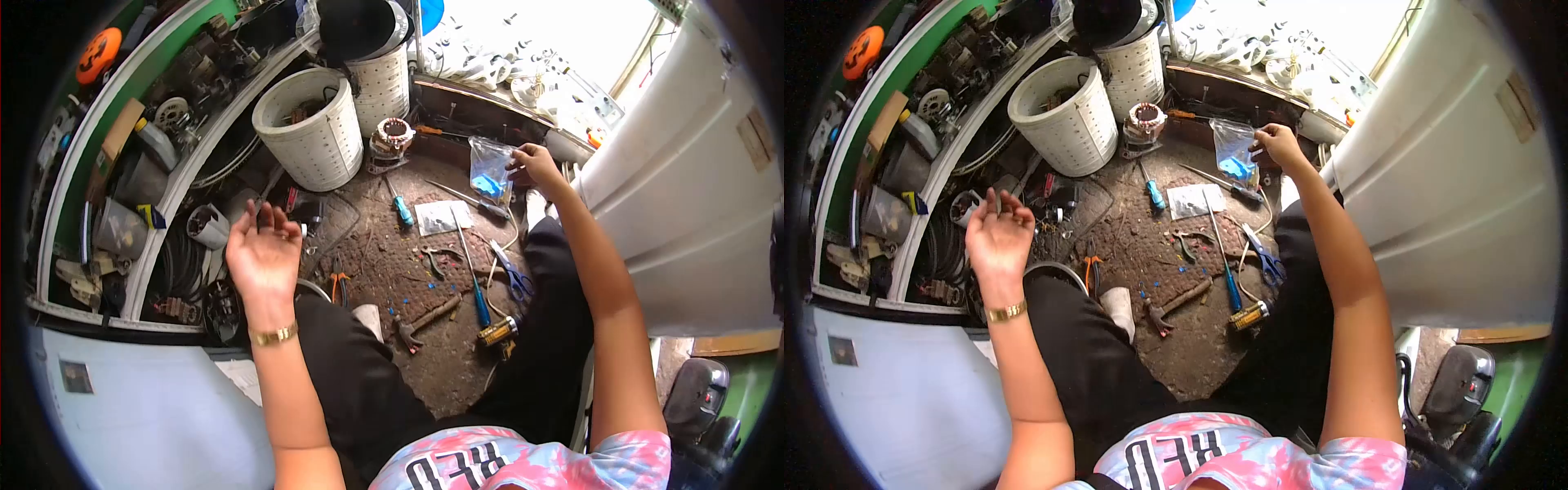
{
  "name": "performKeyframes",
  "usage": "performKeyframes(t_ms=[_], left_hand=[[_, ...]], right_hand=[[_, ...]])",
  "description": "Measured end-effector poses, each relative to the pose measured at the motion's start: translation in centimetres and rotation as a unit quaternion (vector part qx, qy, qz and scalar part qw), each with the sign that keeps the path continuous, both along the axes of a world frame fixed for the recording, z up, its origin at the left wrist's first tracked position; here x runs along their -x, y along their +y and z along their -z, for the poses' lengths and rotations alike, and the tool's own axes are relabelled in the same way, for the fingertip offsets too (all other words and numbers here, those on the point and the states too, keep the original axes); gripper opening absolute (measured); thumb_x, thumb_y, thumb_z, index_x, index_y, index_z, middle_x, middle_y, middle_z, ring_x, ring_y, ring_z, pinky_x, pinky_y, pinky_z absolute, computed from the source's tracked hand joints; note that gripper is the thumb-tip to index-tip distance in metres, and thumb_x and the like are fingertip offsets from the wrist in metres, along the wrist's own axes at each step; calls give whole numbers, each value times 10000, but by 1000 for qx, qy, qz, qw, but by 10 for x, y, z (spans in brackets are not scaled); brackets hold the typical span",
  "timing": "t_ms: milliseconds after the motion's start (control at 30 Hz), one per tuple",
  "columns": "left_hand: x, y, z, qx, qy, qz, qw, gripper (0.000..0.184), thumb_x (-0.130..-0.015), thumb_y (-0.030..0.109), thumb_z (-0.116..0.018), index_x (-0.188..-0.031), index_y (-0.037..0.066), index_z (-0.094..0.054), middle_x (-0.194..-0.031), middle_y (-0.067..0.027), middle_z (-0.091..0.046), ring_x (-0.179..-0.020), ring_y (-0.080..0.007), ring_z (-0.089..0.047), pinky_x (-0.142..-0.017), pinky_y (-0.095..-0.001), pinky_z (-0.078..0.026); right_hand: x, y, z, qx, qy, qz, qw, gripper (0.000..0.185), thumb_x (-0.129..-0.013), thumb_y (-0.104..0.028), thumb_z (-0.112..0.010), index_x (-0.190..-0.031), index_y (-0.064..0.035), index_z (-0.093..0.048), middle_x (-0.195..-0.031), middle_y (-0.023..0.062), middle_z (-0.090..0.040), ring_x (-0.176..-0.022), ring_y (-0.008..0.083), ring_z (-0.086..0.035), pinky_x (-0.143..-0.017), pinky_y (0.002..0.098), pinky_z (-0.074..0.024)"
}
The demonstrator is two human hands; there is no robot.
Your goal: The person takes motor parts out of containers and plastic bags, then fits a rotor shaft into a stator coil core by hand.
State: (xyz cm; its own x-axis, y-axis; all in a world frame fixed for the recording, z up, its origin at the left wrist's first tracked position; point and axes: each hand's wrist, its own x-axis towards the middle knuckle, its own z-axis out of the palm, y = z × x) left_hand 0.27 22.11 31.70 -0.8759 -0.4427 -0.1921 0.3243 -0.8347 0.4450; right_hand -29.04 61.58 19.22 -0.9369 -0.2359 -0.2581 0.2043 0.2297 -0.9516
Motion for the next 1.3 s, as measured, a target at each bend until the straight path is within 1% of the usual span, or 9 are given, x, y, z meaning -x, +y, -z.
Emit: performKeyframes(t_ms=[300, 433, 500, 600, 700, 800, 900, 1033, 1300], left_hand=[[1, 46, -24, -23, 48, 81, 995, 310, -927, 203, -456, -1208, 97, -537, -1128, -75, -568, -960, -197, -525, -781, -339, -430], [-1, 42, -22, -30, 76, 96, 992, 366, -941, 211, -422, -1269, 58, -477, -1191, -79, -492, -1000, -185, -462, -799, -312, -401], [-3, 36, -22, -20, 76, 86, 993, 363, -939, 216, -424, -1268, 71, -480, -1173, -70, -495, -1001, -183, -461, -800, -314, -399], [-10, 29, -23, -6, 77, 69, 995, 359, -936, 219, -430, -1266, 89, -486, -1161, -69, -497, -996, -184, -467, -800, -320, -403], [-15, 22, -25, -1, 87, 39, 995, 355, -932, 215, -436, -1261, 90, -489, -1154, -72, -506, -986, -189, -476, -799, -324, -407], [-18, 14, -25, 16, 96, 8, 995, 323, -918, 214, -462, -1210, 94, -533, -1116, -80, -562, -946, -197, -516, -786, -333, -425], [-21, 12, -25, 5, 84, 1, 996, 284, -907, 215, -484, -1158, 111, -566, -1060, -71, -615, -912, -204, -564, -769, -343, -444], [-27, 13, -24, 10, 71, -17, 997, 251, -898, 220, -503, -1117, 122, -575, -1018, -45, -621, -855, -195, -569, -742, -346, -448], [-27, 14, -12, 40, 16, -67, 997, 202, -883, 233, -532, -1058, 143, -580, -956, -8, -591, -849, -175, -539, -716, -344, -454]], right_hand=[[56, -64, 40, -10, -5, -15, 1000, 124, -947, -178, -508, -958, -56, -527, -856, 92, -678, -597, 197, -657, -454, 310, -528], [97, -100, 65, 27, 30, -15, 999, 129, -933, -160, -525, -1003, -51, -523, -892, 86, -653, -652, 180, -622, -537, 323, -542], [97, -113, 62, 1, 45, -30, 999, 371, -873, -145, -611, -1207, -67, -467, -1154, 140, -562, -791, 205, -607, -620, 336, -538], [98, -128, 70, -83, 287, 20, 954, 557, -819, -164, -683, -1298, -69, -413, -1117, 147, -556, -832, 200, -613, -726, 338, -504], [19, -138, -29, 272, 116, 150, 943, 322, -878, -246, -596, -1130, -60, -519, -869, 60, -587, -739, 176, -606, -693, 328, -502], [-72, -97, -98, 642, 180, 12, 745, 146, -843, -225, -562, -877, -83, -571, -780, 33, -559, -713, 191, -566, -746, 394, -479], [-199, -68, -184, 767, 187, -127, 601, 129, -817, -181, -542, -728, -96, -579, -737, 22, -558, -684, 190, -552, -722, 393, -455], [-283, -68, -226, 624, 280, -360, 635, 130, -819, -189, -542, -735, -97, -581, -743, 26, -561, -688, 196, -554, -721, 397, -455], [-351, -73, -253, 473, 404, -416, 663, 135, -822, -204, -543, -751, -98, -584, -753, 33, -568, -695, 208, -557, -720, 405, -455]])
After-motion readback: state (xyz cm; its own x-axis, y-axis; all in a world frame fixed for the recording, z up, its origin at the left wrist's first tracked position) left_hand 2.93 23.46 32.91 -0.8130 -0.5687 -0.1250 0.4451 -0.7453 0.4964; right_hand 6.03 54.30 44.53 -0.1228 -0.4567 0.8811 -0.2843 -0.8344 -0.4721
